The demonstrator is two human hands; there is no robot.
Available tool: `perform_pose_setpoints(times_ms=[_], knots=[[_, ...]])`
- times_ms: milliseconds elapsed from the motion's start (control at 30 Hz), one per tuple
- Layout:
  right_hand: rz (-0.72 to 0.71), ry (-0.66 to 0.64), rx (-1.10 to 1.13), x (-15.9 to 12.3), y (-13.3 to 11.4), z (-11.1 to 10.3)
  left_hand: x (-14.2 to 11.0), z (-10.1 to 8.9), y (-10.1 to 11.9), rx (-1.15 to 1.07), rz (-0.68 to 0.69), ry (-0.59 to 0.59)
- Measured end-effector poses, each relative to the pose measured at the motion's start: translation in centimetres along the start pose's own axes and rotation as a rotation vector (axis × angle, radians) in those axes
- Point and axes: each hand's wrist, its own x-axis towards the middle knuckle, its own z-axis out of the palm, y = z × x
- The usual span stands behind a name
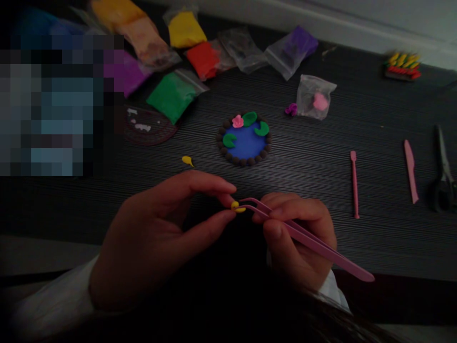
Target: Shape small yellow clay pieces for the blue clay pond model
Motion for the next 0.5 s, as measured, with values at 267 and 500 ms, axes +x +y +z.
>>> perform_pose_setpoints(times_ms=[267,500], knots=[[0.080,0.058,-0.101,-0.23,-0.41,0.14,0.09,-0.10,-0.05,-0.094,-0.062,-0.019],[-0.034,0.030,-0.009,0.28,0.28,-0.24,0.37,-0.03,-0.68,-0.461,-0.250,-0.124]])
